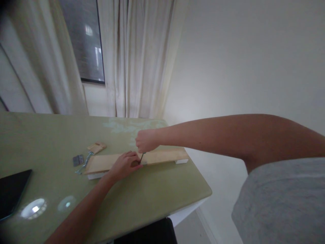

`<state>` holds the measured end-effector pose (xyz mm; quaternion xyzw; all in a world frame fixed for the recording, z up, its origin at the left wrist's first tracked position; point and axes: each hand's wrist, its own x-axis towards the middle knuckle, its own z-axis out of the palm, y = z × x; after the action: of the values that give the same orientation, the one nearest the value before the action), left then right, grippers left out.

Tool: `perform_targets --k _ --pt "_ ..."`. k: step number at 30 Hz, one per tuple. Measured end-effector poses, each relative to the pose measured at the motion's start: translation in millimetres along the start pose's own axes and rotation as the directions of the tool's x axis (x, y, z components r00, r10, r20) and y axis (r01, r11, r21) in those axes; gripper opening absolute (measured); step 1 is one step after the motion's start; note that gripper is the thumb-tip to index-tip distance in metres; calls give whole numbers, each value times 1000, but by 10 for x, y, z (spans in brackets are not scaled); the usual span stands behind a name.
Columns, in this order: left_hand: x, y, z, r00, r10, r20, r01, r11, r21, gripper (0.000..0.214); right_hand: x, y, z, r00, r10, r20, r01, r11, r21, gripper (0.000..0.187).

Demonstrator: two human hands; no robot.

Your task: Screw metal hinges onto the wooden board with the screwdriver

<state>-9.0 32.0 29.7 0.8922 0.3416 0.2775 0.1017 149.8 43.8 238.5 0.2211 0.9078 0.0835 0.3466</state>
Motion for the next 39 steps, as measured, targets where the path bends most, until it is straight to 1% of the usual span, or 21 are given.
perform_targets --k 1,3,5,6,8,10,12,14,16,18,20,22,25,27,30,31,33,34,35,37,39 --pt "1 -1 1 1000 1 1 -1 1000 -4 13 47 15 13 998 30 49 -31 999 23 29" --pt "2 1 1 1000 2 -3 -2 1000 -12 12 126 39 30 985 76 156 -87 994 67 41" --pt "3 5 -4 1000 -2 -4 2 1000 -17 11 148 51 24 972 108 208 -128 989 81 49" --pt "3 8 -7 1000 -4 -1 4 1000 -17 10 132 52 12 972 127 198 -144 987 70 47" --pt "3 13 -13 1000 -5 4 5 1000 -5 10 54 47 -27 982 146 122 -151 988 30 33" --pt "2 16 -14 1000 -3 11 3 1000 12 11 -48 37 -68 994 107 28 -107 994 -3 23" --pt "-1 15 -11 1000 -6 12 6 1000 23 11 -118 28 -91 999 37 -20 -37 999 -10 23" --pt "-3 15 -7 1000 -8 14 8 1000 22 11 -127 27 -85 1000 14 -21 -13 1000 4 23" --pt "-3 14 -7 1000 -11 16 11 1000 17 11 -82 31 -58 999 43 21 -44 999 32 18" --pt "-1 11 -8 1000 -13 21 13 1000 9 11 -29 37 -25 994 81 79 -86 995 59 23" --pt "1 2 -5 1000 -16 19 16 1000 6 11 -10 38 -5 990 105 95 -111 992 63 26" --pt "1 -12 4 1000 -18 15 18 1000 13 12 -38 33 -3 993 108 35 -110 993 36 17" --pt "-6 -31 23 1000 -13 14 13 999 30 13 -98 16 -23 997 31 -67 -32 999 -6 20" --pt "-12 -32 27 1000 -9 12 8 999 33 12 -91 2 -40 998 -9 -69 8 1000 -12 20" --pt "-14 -6 6 1000 -14 16 14 1000 27 11 3 -22 -58 998 53 20 -53 999 6 11" --pt "-13 7 -5 1000 -17 21 16 1000 20 11 38 -29 -63 995 78 66 -79 997 18 13" --pt "-8 26 -24 999 -21 32 21 1000 3 11 79 -44 -71 984 103 148 -110 993 38 24" --pt "-5 30 -29 999 -22 37 22 1000 -3 11 78 -50 -75 980 110 167 -118 992 39 26" --pt "-4 29 -30 999 -23 40 23 1000 -4 12 61 -56 -80 980 117 161 -123 992 31 24" --pt "-3 13 -21 999 -25 41 25 1000 4 12 -2 -63 -89 990 110 90 -110 994 -2 13" --pt "-5 -14 -3 999 -21 34 20 1000 15 11 -70 -69 -93 999 45 -1 -45 999 -26 19"
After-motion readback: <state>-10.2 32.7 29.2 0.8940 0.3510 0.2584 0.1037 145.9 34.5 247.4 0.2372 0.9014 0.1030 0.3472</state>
